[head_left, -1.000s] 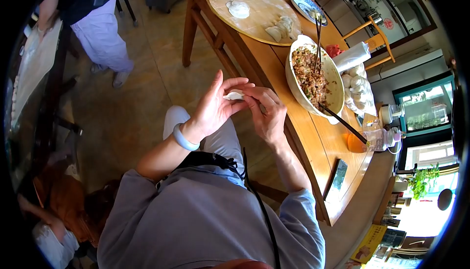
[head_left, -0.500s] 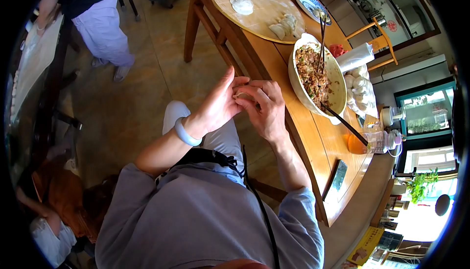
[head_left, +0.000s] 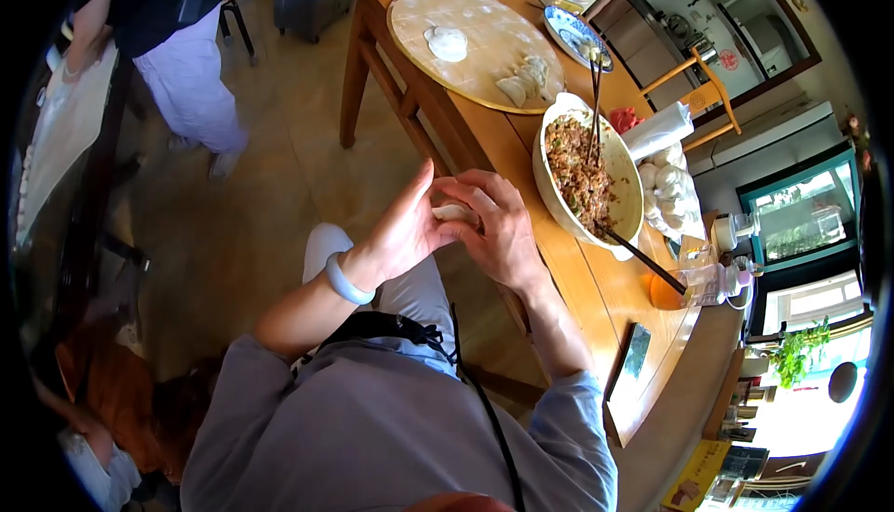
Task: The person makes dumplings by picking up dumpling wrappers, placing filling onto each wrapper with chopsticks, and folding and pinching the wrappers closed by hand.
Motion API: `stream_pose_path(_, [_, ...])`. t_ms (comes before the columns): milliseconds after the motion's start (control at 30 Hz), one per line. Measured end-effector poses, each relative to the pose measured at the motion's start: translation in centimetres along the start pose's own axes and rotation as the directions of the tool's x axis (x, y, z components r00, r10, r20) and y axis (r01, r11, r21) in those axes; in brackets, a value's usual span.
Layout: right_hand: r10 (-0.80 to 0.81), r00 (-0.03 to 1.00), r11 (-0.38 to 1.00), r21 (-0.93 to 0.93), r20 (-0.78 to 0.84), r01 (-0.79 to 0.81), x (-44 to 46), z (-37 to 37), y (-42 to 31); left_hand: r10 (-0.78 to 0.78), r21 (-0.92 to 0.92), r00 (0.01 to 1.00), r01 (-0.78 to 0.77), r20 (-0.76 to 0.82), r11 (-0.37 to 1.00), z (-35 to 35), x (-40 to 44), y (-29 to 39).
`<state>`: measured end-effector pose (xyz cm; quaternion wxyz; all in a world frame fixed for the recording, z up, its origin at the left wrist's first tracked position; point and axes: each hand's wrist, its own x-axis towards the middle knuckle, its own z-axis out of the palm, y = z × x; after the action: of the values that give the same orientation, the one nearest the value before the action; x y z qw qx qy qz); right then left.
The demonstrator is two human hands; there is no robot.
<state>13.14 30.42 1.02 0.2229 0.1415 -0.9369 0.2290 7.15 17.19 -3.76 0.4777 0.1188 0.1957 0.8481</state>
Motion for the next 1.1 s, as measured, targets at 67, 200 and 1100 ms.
stream_pose_path(67, [0.021,0.991,0.999,0.023,0.130,-0.024,0.1,-0.7,1.0,0.016,-0.054,1.000,-0.016,0.004,0.998,-0.4,0.4,0.1])
stream_pose_path(200, [0.012,0.959,1.000,-0.006,0.283,-0.011,1.3,-1.4,0.8,0.023,-0.097,1.000,-0.023,0.000,0.995,-1.3,0.9,0.1])
stream_pose_path(1100, [0.554,0.754,0.806,-0.453,0.353,-0.381,23.1,-3.3,38.4,0.094,-0.204,0.702,-0.329,-0.706,0.922,-16.0,-9.2,1.7])
